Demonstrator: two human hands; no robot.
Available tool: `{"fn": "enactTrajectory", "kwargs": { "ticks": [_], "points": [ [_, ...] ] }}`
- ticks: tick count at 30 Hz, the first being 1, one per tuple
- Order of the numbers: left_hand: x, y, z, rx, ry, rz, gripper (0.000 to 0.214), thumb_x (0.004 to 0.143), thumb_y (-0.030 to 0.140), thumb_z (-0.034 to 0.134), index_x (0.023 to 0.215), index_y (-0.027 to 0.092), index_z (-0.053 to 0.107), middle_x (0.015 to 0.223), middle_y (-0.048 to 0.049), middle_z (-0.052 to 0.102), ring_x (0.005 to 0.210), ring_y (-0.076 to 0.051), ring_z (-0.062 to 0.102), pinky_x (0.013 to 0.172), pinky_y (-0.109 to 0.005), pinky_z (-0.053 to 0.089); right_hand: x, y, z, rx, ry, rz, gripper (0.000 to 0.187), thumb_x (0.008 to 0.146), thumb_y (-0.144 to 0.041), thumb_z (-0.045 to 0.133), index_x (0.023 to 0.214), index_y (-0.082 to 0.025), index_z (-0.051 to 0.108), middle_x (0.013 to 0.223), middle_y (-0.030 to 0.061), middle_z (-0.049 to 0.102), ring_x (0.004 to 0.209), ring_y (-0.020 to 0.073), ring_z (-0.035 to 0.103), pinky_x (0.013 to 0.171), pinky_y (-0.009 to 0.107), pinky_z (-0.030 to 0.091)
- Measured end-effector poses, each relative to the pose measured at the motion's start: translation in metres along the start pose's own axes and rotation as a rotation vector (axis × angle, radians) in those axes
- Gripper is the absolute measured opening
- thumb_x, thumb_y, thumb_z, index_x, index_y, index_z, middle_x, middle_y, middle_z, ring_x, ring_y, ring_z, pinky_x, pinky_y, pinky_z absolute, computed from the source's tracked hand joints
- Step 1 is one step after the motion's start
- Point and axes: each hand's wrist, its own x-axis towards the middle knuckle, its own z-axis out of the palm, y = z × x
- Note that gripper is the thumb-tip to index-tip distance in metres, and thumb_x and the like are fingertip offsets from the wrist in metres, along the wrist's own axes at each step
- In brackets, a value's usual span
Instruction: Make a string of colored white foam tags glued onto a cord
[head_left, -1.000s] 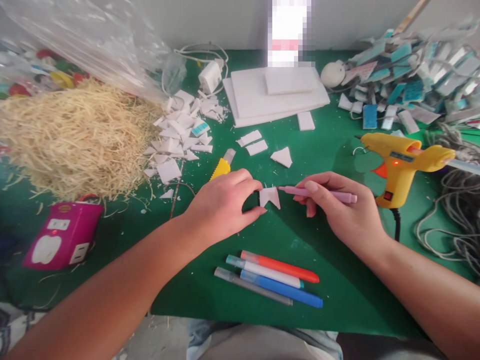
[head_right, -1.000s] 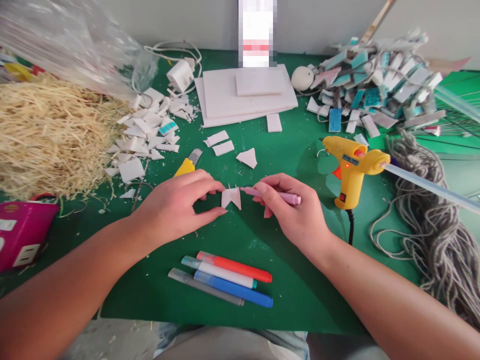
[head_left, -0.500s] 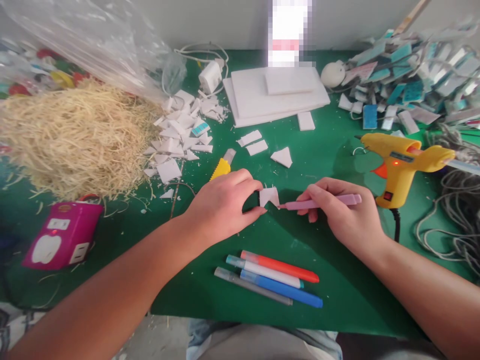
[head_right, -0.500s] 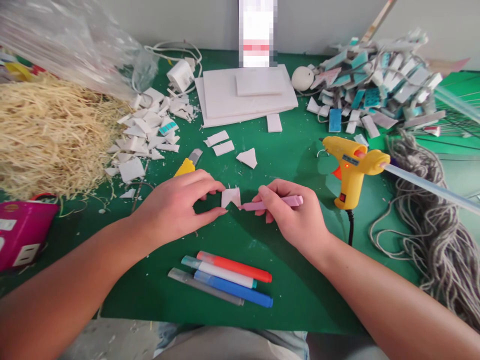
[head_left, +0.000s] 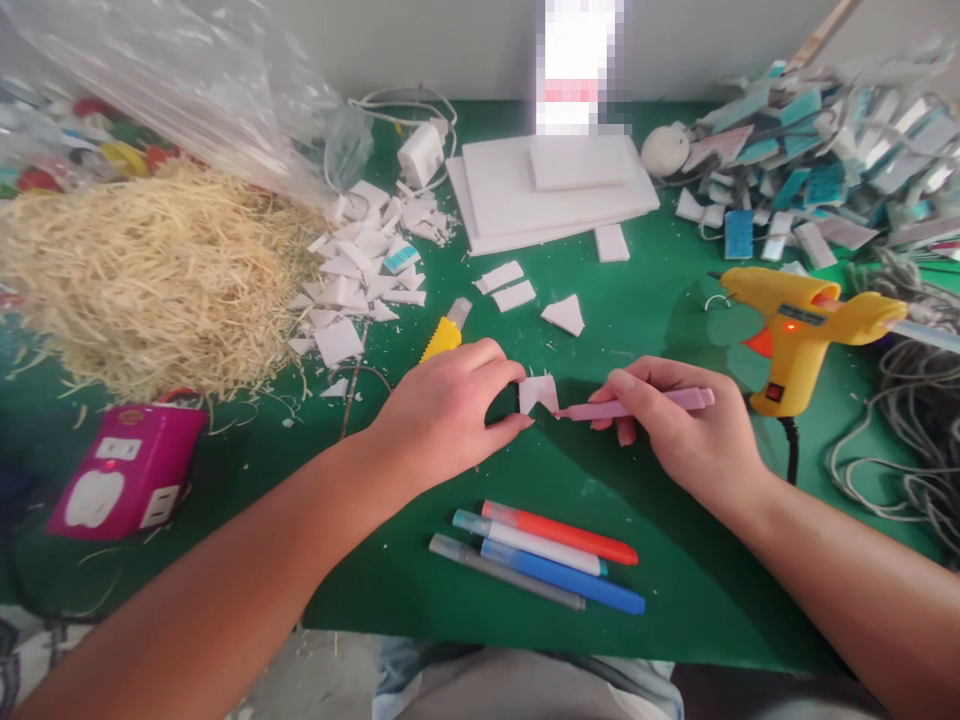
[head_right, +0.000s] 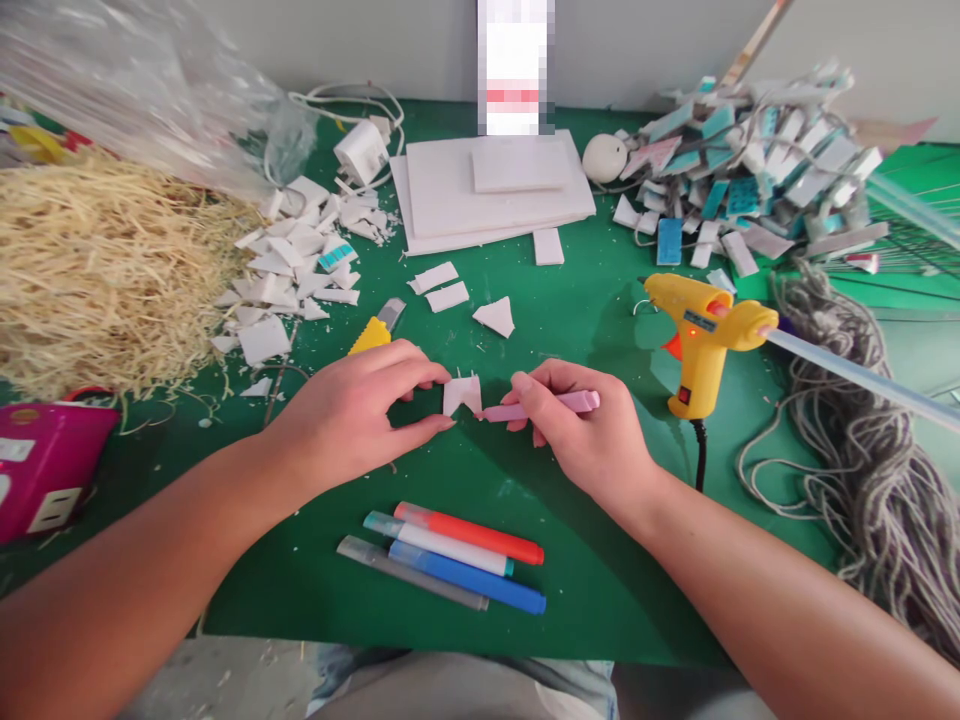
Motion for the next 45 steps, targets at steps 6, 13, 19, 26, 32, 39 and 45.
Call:
{"fn": "enactTrajectory", "kwargs": {
  "ticks": [6,13,19,26,32,39,45],
  "points": [
    [0.0002,0.0005,-0.0012,0.003,-0.011,-0.011,0.019,0.094,0.03,0.072,0.108,0.017,0.071,0.097,-0.0036,0.07,0.074,-0.014,0.067,0.065,-0.025,0.051,0.0004,0.0,0.0008,0.004,0.006,-0.015,0.045,0.086,-0.064,0.075,0.07,-0.022,0.075,0.061,0.0021,0.071,0.045,0.0114,0.055,0.043,0.025,0.046],
    [0.0002,-0.0001,-0.0004,-0.002,-0.009,-0.022,0.02,0.093,0.03,0.072,0.108,0.017,0.071,0.099,-0.0037,0.071,0.074,-0.014,0.067,0.064,-0.025,0.052,0.0005,0.0011,0.0004,0.018,0.025,-0.028,0.046,0.085,-0.067,0.074,0.076,-0.022,0.077,0.067,0.0032,0.075,0.045,0.0116,0.055,0.042,0.026,0.046],
    [0.0008,-0.0007,-0.0001,-0.006,0.005,-0.007,0.02,0.092,0.028,0.075,0.107,0.016,0.072,0.098,-0.0036,0.071,0.073,-0.013,0.067,0.063,-0.024,0.051,0.0006,0.003,0.001,0.028,0.038,-0.037,0.034,0.088,-0.055,0.076,0.08,-0.022,0.079,0.071,0.0027,0.077,0.046,0.0107,0.055,0.043,0.025,0.046],
    [0.0006,-0.0002,-0.0009,-0.005,0.012,0.009,0.021,0.091,0.027,0.076,0.107,0.014,0.072,0.097,-0.004,0.071,0.073,-0.014,0.067,0.063,-0.025,0.051,0.0013,-0.0005,0.0017,0.025,0.023,-0.023,0.034,0.086,-0.055,0.077,0.077,-0.022,0.079,0.067,0.0026,0.075,0.045,0.0108,0.053,0.042,0.025,0.044],
    [0.0003,0.0,-0.0006,-0.006,-0.013,-0.02,0.021,0.092,0.028,0.075,0.109,0.016,0.072,0.099,-0.0034,0.071,0.075,-0.014,0.068,0.064,-0.025,0.051,0.0014,-0.0003,0.002,-0.009,-0.016,-0.027,0.044,0.087,-0.064,0.074,0.073,-0.022,0.078,0.059,0.0016,0.07,0.044,0.0108,0.05,0.042,0.025,0.042],
    [0.0006,-0.0012,0.0018,-0.006,0.025,0.015,0.021,0.091,0.028,0.077,0.107,0.015,0.072,0.096,-0.0033,0.071,0.074,-0.014,0.068,0.063,-0.024,0.05,0.0021,-0.0004,0.0017,-0.006,-0.028,-0.044,0.036,0.087,-0.054,0.076,0.071,-0.022,0.079,0.057,0.001,0.068,0.043,0.0097,0.047,0.04,0.024,0.038],
    [-0.0001,-0.001,0.0011,0.0,0.034,0.013,0.021,0.09,0.027,0.078,0.106,0.015,0.072,0.095,-0.0027,0.07,0.075,-0.014,0.069,0.062,-0.024,0.05,0.0012,0.0024,0.0023,-0.008,0.038,-0.046,0.029,0.088,-0.049,0.075,0.078,-0.022,0.08,0.059,0.0004,0.069,0.044,0.0106,0.05,0.041,0.025,0.04]
  ]
}}
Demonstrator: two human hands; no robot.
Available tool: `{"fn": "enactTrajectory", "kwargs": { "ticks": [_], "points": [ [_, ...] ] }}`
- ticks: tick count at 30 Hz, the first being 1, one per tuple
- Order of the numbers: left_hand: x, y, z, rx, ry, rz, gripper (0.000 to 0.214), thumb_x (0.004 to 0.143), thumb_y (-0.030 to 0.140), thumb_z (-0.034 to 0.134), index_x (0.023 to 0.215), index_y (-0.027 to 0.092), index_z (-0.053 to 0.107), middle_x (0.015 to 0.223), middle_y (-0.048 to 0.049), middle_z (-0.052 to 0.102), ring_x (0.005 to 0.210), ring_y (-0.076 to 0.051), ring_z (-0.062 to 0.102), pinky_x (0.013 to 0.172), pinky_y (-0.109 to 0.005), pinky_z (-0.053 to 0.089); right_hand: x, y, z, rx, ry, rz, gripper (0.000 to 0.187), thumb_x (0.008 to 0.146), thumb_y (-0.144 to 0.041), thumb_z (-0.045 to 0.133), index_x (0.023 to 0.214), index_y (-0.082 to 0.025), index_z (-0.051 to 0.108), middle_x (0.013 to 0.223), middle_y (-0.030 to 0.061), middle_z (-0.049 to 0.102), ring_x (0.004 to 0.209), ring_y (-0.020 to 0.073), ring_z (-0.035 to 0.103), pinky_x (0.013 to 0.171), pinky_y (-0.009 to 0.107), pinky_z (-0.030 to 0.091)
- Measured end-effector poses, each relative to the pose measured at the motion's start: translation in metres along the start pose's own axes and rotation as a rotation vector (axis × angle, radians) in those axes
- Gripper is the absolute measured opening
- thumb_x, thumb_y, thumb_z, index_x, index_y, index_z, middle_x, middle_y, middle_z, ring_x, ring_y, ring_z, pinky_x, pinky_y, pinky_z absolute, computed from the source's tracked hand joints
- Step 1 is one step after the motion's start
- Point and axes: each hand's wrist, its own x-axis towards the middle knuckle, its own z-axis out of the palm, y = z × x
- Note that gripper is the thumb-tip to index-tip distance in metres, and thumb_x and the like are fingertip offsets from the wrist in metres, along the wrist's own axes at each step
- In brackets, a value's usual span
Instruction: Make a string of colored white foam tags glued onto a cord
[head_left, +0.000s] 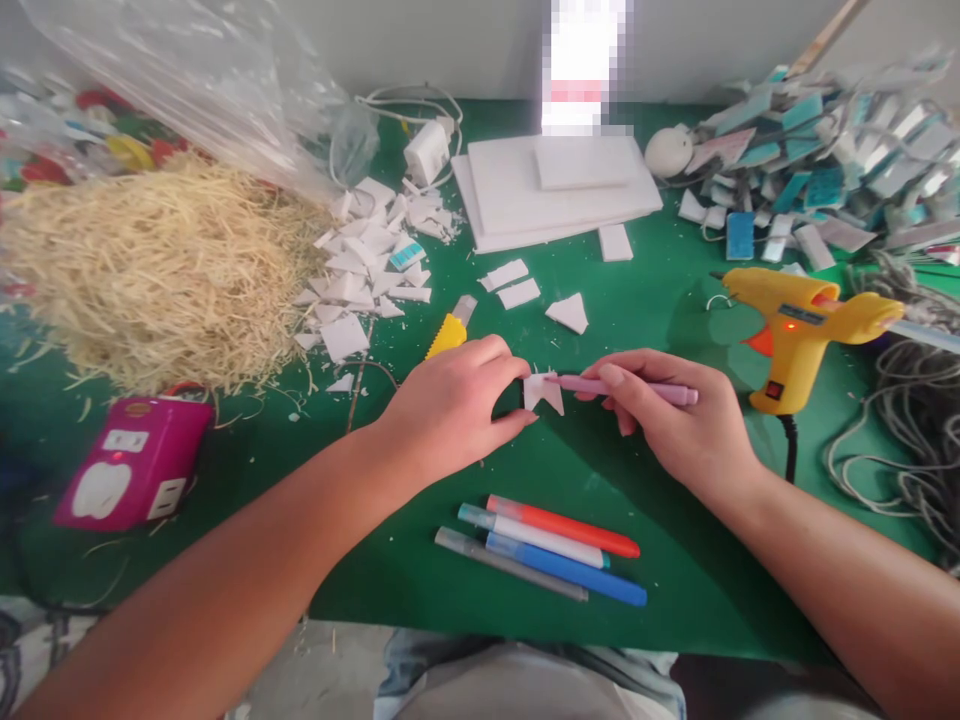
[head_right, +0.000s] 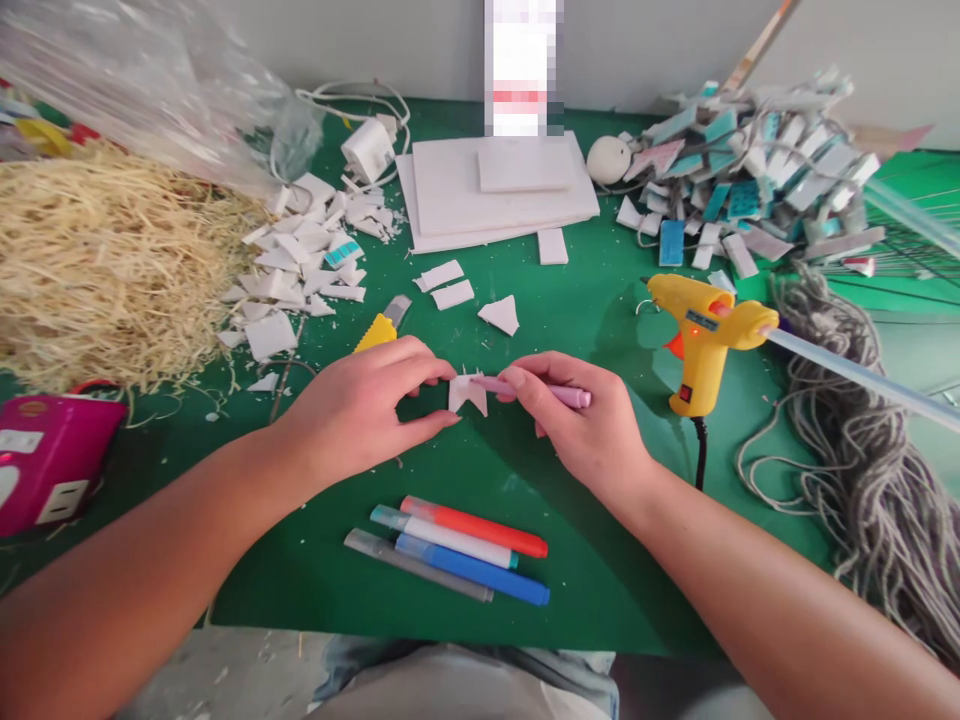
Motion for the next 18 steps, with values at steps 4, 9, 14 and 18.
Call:
{"fn": "enactTrajectory", "kwargs": {
  "ticks": [4,9,14,18],
  "points": [
    [0.0004,0.0004,-0.0005,-0.007,0.003,0.008,0.021,0.089,0.026,0.08,0.105,0.014,0.073,0.093,-0.0019,0.069,0.073,-0.014,0.068,0.061,-0.024,0.049,-0.0002,-0.0003,0.0003,-0.008,-0.032,0.002,0.027,0.09,-0.044,0.073,0.075,-0.023,0.08,0.057,0.0001,0.068,0.044,0.0102,0.049,0.042,0.024,0.04],
    [0.0004,0.0003,0.0,-0.002,0.022,0.027,0.02,0.089,0.026,0.079,0.104,0.014,0.072,0.092,-0.0019,0.069,0.07,-0.013,0.067,0.06,-0.024,0.05,0.0008,-0.0029,0.0009,-0.001,-0.051,-0.002,0.03,0.087,-0.048,0.075,0.073,-0.022,0.079,0.06,0.0013,0.071,0.044,0.0102,0.047,0.041,0.025,0.038],
    [-0.0003,0.0002,-0.0004,-0.008,0.01,0.015,0.019,0.09,0.026,0.077,0.105,0.015,0.072,0.094,-0.0022,0.07,0.072,-0.013,0.067,0.062,-0.024,0.051,0.0019,-0.0025,0.0006,-0.002,-0.015,0.012,0.029,0.085,-0.05,0.076,0.078,-0.022,0.081,0.064,0.0019,0.072,0.046,0.0106,0.048,0.042,0.025,0.039],
    [0.0002,-0.0003,-0.001,-0.016,0.0,0.02,0.021,0.09,0.025,0.078,0.106,0.014,0.072,0.096,-0.0036,0.071,0.073,-0.014,0.068,0.062,-0.025,0.052,0.0025,-0.0036,0.0007,-0.032,-0.062,-0.008,0.03,0.087,-0.047,0.074,0.07,-0.023,0.079,0.055,0.0002,0.066,0.044,0.0107,0.046,0.042,0.026,0.036]
  ]
}}
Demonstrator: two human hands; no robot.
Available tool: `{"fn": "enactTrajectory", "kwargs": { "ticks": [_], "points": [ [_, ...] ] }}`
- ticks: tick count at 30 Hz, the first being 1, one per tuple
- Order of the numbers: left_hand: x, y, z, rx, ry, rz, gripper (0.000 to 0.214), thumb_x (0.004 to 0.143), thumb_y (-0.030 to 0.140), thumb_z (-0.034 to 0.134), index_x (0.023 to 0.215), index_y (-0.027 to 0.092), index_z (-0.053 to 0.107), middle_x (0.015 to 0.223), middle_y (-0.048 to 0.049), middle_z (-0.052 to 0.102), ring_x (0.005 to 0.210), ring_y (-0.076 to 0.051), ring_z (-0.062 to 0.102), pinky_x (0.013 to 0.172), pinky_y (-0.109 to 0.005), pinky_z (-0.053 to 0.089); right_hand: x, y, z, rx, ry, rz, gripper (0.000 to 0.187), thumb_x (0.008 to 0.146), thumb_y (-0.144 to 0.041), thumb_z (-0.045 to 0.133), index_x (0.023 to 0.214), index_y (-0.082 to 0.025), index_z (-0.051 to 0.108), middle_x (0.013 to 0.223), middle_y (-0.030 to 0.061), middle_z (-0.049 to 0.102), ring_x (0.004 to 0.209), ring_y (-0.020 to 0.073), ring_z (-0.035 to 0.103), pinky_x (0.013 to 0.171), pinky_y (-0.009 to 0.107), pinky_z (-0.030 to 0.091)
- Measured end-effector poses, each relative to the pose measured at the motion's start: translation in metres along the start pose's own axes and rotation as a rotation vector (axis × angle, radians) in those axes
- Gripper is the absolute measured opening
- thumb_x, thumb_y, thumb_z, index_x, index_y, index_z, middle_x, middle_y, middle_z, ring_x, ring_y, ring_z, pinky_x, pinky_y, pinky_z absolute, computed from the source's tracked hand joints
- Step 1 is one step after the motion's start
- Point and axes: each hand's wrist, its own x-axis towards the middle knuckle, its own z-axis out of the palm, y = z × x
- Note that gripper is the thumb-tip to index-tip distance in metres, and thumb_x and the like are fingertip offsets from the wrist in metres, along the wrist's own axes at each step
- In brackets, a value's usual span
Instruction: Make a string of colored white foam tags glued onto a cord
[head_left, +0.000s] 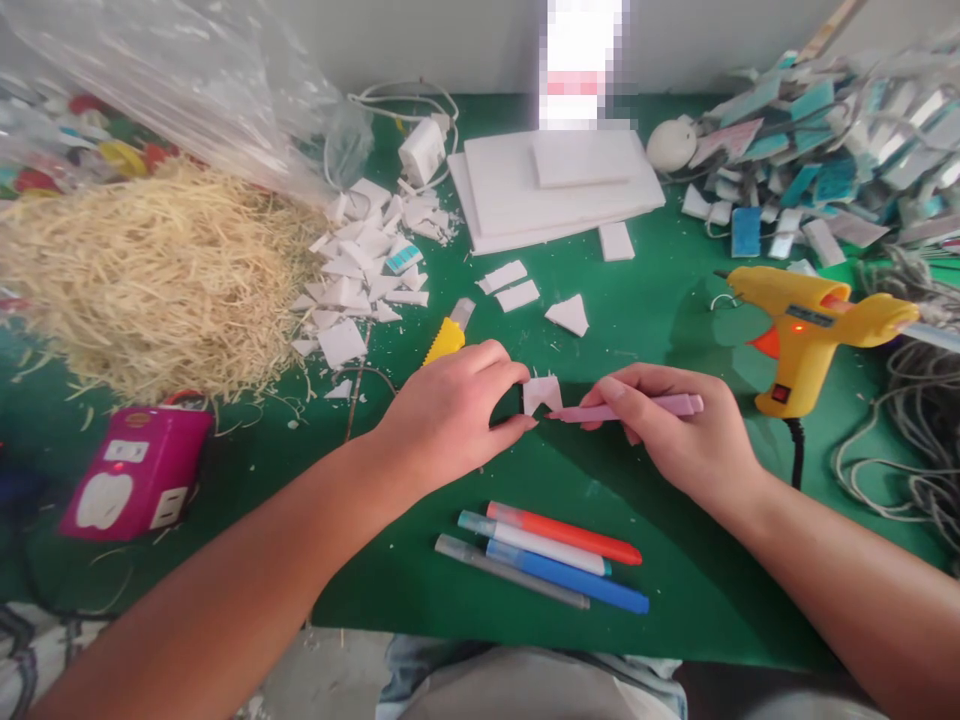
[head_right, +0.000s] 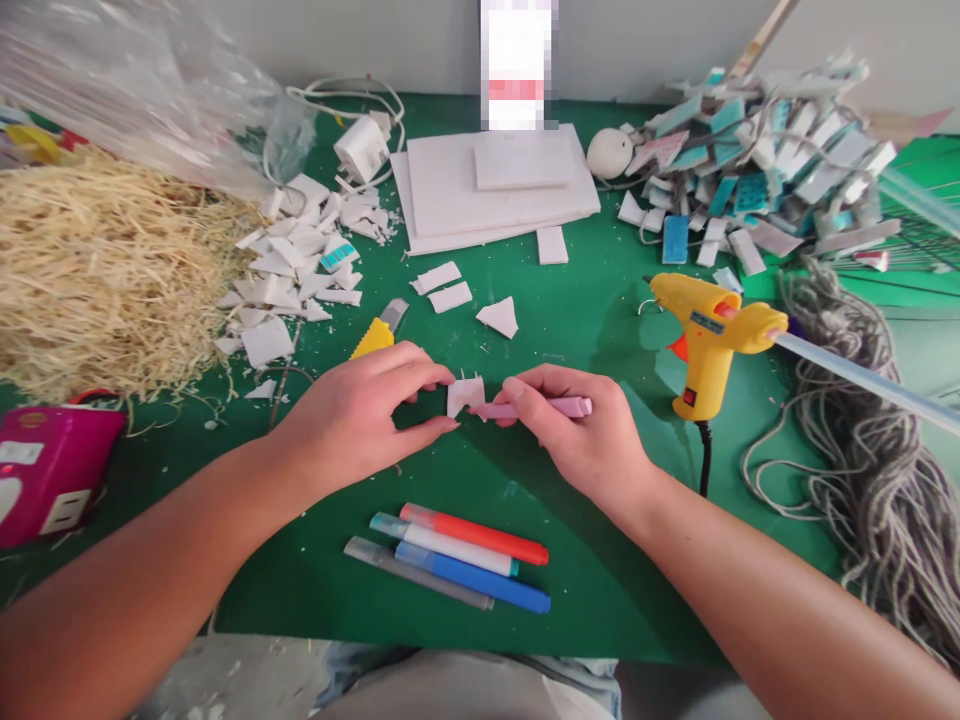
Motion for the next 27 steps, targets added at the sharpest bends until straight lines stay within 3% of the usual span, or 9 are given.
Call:
{"fn": "enactTrajectory", "kwargs": {
  "ticks": [4,8,12,15,20,23,25,27],
  "points": [
    [0.0,-0.001,0.0,-0.006,-0.019,-0.011,0.021,0.091,0.026,0.076,0.107,0.014,0.072,0.098,-0.004,0.071,0.074,-0.015,0.069,0.064,-0.025,0.053,0.0,-0.002,0.0,0.016,0.035,0.006,0.025,0.086,-0.045,0.074,0.075,-0.023,0.08,0.061,0.0006,0.071,0.044,0.0101,0.048,0.042,0.025,0.038],
    [0.0,0.0,0.0,-0.008,-0.013,-0.006,0.02,0.091,0.026,0.076,0.107,0.014,0.072,0.097,-0.0042,0.071,0.074,-0.015,0.069,0.063,-0.025,0.052,-0.001,-0.002,-0.002,0.006,0.005,0.023,0.04,0.089,-0.056,0.072,0.067,-0.023,0.076,0.052,0.0,0.065,0.043,0.0107,0.049,0.041,0.025,0.039],
    [0.0,0.001,0.0,0.008,-0.002,-0.003,0.02,0.092,0.026,0.075,0.107,0.014,0.072,0.096,-0.0041,0.071,0.075,-0.016,0.07,0.064,-0.026,0.052,-0.001,0.0,-0.001,0.073,0.06,0.048,0.048,0.084,-0.07,0.074,0.077,-0.023,0.077,0.057,0.001,0.069,0.043,0.0115,0.052,0.04,0.025,0.042],
    [-0.001,0.0,0.0,0.033,0.007,0.026,0.02,0.095,0.024,0.068,0.112,0.015,0.072,0.097,-0.0047,0.071,0.078,-0.016,0.07,0.064,-0.027,0.053,-0.002,0.0,-0.001,0.107,0.086,0.053,0.051,0.08,-0.074,0.076,0.077,-0.022,0.077,0.066,0.0031,0.075,0.045,0.0111,0.054,0.041,0.025,0.046],
    [-0.002,0.001,0.0,0.064,0.086,0.076,0.038,0.095,0.009,0.049,0.131,0.01,0.064,0.1,-0.0075,0.075,0.087,-0.019,0.072,0.073,-0.03,0.056,-0.003,-0.002,0.0,0.138,0.126,0.041,0.049,0.082,-0.07,0.077,0.075,-0.021,0.077,0.065,0.0033,0.075,0.046,0.0114,0.056,0.043,0.025,0.05],
    [-0.001,0.007,0.002,0.099,0.115,0.043,0.026,0.099,0.028,0.059,0.116,0.01,0.067,0.103,-0.0108,0.074,0.088,-0.022,0.071,0.074,-0.034,0.058,-0.003,-0.002,0.0,0.137,0.145,0.037,0.045,0.083,-0.066,0.078,0.075,-0.022,0.077,0.065,0.0029,0.075,0.047,0.0116,0.056,0.044,0.025,0.05],
    [0.0,0.011,0.005,0.141,0.104,0.03,0.036,0.095,0.046,0.069,0.104,0.011,0.068,0.1,-0.0115,0.072,0.087,-0.025,0.07,0.073,-0.037,0.058,-0.003,-0.001,0.0,0.132,0.15,0.044,0.043,0.084,-0.065,0.078,0.075,-0.022,0.076,0.064,0.0026,0.074,0.047,0.0121,0.056,0.043,0.026,0.049],
    [0.001,0.014,0.008,0.195,0.099,0.03,0.04,0.092,0.051,0.072,0.098,0.012,0.069,0.096,-0.0114,0.07,0.086,-0.026,0.068,0.072,-0.038,0.058,-0.003,0.0,0.0,0.134,0.149,0.046,0.043,0.084,-0.064,0.078,0.076,-0.022,0.077,0.065,0.0027,0.075,0.047,0.0123,0.057,0.042,0.026,0.048]
  ]
}}
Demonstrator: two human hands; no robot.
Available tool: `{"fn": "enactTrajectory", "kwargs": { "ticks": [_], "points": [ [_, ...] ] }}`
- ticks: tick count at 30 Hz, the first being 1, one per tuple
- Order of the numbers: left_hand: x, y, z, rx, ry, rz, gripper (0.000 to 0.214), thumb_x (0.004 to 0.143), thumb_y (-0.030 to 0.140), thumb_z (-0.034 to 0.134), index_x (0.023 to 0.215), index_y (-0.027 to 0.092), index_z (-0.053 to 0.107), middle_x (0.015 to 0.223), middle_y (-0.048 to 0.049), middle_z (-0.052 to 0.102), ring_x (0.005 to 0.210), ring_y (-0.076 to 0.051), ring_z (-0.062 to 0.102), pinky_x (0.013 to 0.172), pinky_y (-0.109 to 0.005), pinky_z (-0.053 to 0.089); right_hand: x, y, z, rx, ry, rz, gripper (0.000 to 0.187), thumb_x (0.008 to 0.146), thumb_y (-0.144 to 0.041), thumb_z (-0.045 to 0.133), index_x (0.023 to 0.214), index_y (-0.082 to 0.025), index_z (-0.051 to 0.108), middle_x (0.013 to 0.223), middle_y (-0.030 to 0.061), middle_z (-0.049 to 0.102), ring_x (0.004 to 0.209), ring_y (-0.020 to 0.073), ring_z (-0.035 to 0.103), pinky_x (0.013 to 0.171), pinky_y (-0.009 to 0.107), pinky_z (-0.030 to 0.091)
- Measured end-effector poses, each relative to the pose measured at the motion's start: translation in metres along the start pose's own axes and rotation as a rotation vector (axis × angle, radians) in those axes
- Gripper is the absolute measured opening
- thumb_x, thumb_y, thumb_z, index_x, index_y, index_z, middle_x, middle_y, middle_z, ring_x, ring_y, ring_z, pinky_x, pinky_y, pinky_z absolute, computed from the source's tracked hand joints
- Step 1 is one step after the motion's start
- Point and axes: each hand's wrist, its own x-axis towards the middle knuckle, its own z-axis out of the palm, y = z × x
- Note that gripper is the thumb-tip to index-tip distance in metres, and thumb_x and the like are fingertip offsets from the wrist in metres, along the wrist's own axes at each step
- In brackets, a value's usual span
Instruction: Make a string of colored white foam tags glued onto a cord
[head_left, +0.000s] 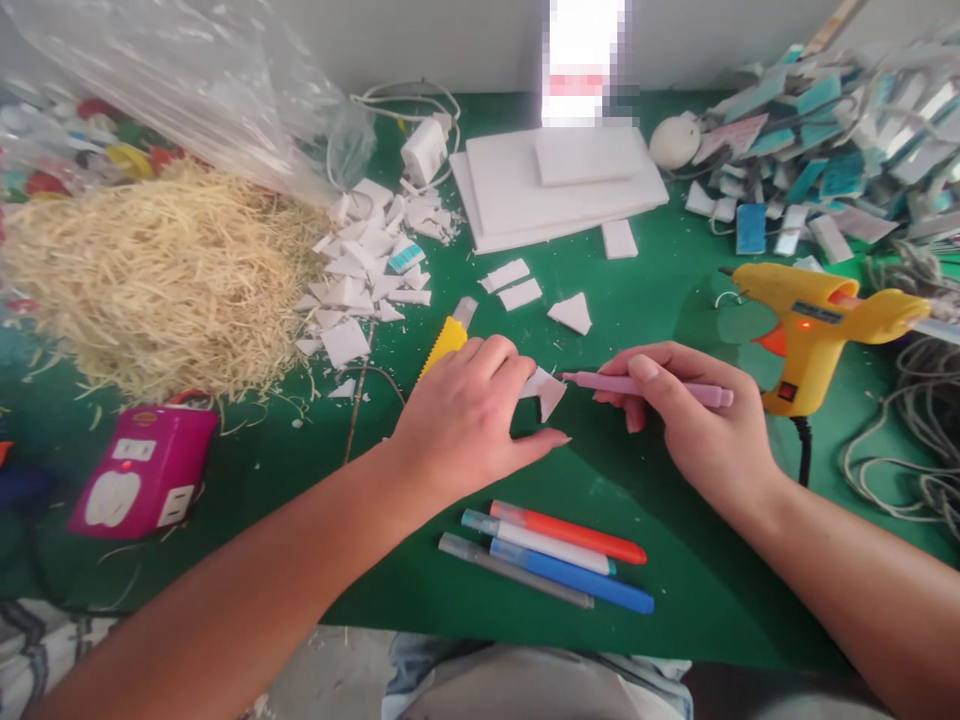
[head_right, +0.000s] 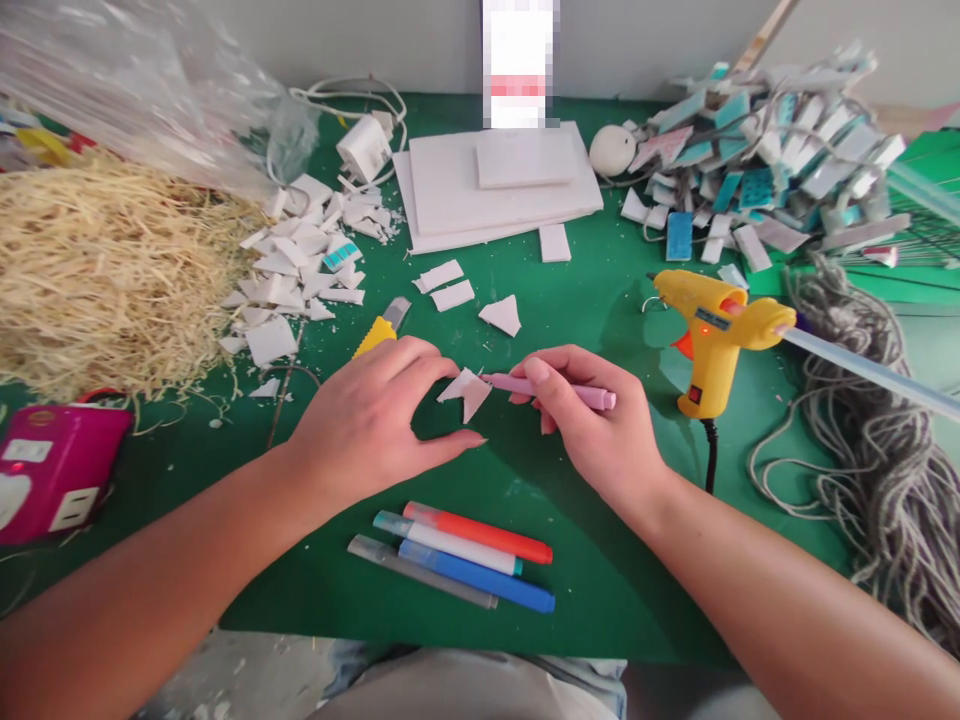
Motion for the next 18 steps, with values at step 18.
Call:
{"fn": "enactTrajectory", "kwargs": {
  "ticks": [18],
  "points": [
    [0.0,-0.0077,0.0013,-0.09,-0.001,0.002,0.022,0.094,0.024,0.06,0.108,0.013,0.073,0.104,-0.0113,0.069,0.09,-0.023,0.065,0.078,-0.036,0.058,0.0002,0.0003,-0.0002,-0.084,-0.056,-0.023,0.03,0.087,-0.048,0.076,0.072,-0.022,0.077,0.062,0.0019,0.073,0.045,0.0111,0.053,0.041,0.024,0.044]
  ]
}}
